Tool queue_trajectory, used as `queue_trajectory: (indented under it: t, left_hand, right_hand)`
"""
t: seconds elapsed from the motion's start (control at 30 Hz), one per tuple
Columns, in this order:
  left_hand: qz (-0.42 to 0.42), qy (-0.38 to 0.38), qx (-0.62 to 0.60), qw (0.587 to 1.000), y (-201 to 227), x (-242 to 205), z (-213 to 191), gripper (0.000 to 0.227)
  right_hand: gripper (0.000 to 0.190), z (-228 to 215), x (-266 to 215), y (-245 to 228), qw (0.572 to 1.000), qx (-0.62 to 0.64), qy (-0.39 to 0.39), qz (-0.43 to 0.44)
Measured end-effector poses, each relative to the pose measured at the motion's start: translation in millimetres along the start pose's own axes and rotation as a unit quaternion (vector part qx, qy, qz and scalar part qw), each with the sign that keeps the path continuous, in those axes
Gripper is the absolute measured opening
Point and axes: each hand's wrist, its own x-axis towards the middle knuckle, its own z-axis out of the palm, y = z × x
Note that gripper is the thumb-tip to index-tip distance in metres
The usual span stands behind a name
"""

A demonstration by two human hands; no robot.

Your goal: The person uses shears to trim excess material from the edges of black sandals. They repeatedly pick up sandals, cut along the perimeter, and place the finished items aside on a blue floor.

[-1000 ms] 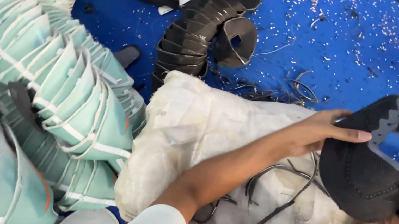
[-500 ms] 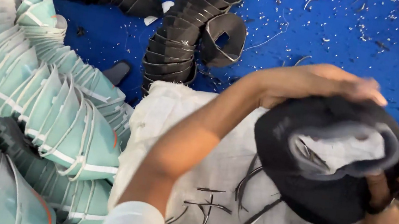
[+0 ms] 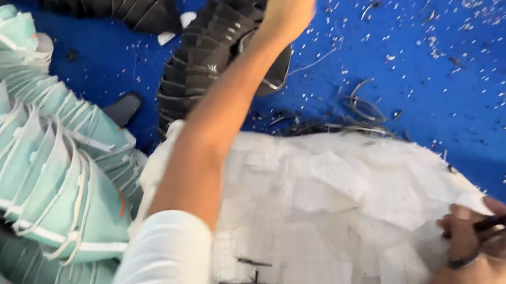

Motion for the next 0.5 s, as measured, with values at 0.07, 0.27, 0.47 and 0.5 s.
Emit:
queue_trajectory:
  t: [0.07,0.27,0.47,0.5]
  left_hand:
    - [-0.051,-0.132,0.090,0.986,-36,-86,34,0.034]
    - [-0.126,-0.354,0.182,0.909,-57,-217,99,0.020]
    - [-0.042,-0.075,0.134,0.987,28,-149,13,0.022]
    - [-0.024,-0.087,0.110,0.990,29,-152,-2,0.022]
  right_hand:
    - [0.032,6,-1,-4,0.998,-0.048,-0.010,0.040]
    - [0.041,19,2,-10,0.996,-0.050,-0.025,0.072]
    - [0.038,15,6,-6,0.995,-0.049,-0.041,0.078]
    - [0.038,28,11,-8,0.994,-0.057,-0.012,0.091]
